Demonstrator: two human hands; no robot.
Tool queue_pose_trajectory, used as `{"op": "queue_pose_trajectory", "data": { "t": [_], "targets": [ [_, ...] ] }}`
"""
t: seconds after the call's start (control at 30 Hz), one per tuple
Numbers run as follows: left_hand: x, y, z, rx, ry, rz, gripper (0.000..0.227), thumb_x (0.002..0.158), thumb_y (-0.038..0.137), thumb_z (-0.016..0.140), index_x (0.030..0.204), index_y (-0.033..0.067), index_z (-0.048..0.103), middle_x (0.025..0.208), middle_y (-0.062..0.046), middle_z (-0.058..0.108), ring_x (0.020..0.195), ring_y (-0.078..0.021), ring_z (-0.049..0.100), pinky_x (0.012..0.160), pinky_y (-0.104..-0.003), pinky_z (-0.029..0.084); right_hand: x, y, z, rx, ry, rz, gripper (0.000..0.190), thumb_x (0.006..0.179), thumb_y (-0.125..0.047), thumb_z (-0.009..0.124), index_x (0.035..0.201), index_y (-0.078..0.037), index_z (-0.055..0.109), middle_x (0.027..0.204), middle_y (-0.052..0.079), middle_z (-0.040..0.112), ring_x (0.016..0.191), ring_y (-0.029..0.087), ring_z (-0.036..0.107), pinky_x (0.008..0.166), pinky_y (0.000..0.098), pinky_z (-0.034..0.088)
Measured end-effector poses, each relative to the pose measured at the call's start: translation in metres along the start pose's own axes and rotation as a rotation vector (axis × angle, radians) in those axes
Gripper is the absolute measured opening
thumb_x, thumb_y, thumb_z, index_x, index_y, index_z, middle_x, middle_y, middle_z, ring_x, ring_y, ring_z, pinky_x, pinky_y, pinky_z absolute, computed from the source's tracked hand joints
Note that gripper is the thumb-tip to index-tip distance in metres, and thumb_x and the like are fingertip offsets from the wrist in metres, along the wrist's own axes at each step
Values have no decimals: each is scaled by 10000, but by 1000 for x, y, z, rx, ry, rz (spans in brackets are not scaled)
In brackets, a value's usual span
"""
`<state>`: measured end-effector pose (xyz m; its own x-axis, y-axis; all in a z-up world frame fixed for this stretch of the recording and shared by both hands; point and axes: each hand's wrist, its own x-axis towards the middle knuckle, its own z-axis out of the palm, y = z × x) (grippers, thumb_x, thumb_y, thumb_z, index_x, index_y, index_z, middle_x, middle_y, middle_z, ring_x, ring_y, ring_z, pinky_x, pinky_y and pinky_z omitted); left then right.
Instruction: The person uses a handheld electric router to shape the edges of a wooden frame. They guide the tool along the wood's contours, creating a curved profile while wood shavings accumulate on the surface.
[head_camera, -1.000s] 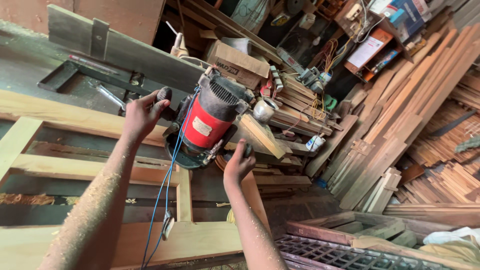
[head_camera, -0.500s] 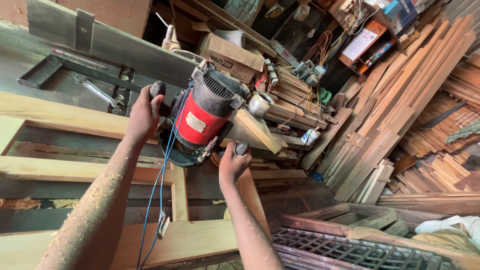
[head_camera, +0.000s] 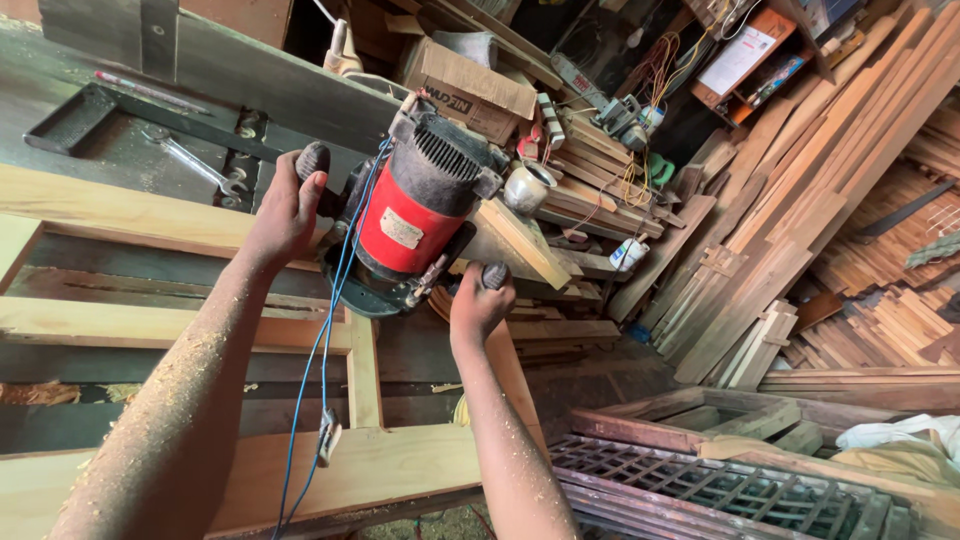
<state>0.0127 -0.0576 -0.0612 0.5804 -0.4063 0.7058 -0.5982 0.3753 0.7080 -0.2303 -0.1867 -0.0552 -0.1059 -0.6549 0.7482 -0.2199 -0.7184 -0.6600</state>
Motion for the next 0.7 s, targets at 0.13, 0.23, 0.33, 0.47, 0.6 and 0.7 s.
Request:
{"op": "queue_pose_trajectory", "data": {
  "t": [0.13,0.23,0.33,0.47,0.6,0.7],
  "targets": [
    [-2,-3,-2,-9,-16,37,497,1136,387,475,1422,-14,410,1195,-244,620,1080,-342,653,931,-418,509,6,2,1,-41,31,-34,257,854,-197,650,767,40,602,691,191,639,660,378,644,669,474,488],
    [-4,-4,-1,-18,-23,65,497,1143,390,472,1425,-15,406,1227,-247,611,1121,-335,644,951,-414,506,8,3,0,-27,18,-14,265,858,-205,651,767,39,603,686,186,643,657,373,647,679,473,487],
    [-5,0,-2,-34,-50,43,516,1141,406,464,1430,-16,394,1227,-236,607,1111,-313,638,952,-407,508,9,3,-1,-8,11,7,256,851,-203,644,769,35,602,678,184,643,648,371,653,678,468,492],
    [-6,4,-3,-39,-85,-30,549,1121,429,456,1435,-14,380,1190,-210,605,1061,-277,637,934,-390,513,13,5,0,-13,29,1,244,845,-197,646,773,33,611,688,184,652,659,377,653,682,467,492],
    [-5,3,-2,-63,-103,1,553,1128,425,456,1440,-23,372,1219,-210,587,1094,-266,615,952,-384,505,15,11,1,-35,38,15,249,837,-192,654,752,37,608,681,192,651,659,384,648,681,471,488],
    [-3,1,-1,-78,-127,-36,564,1115,426,454,1448,-20,361,1209,-202,584,1077,-255,608,951,-375,505,17,16,3,-86,54,4,252,833,-200,661,742,30,618,676,194,645,651,390,644,670,474,487]
  ]
}}
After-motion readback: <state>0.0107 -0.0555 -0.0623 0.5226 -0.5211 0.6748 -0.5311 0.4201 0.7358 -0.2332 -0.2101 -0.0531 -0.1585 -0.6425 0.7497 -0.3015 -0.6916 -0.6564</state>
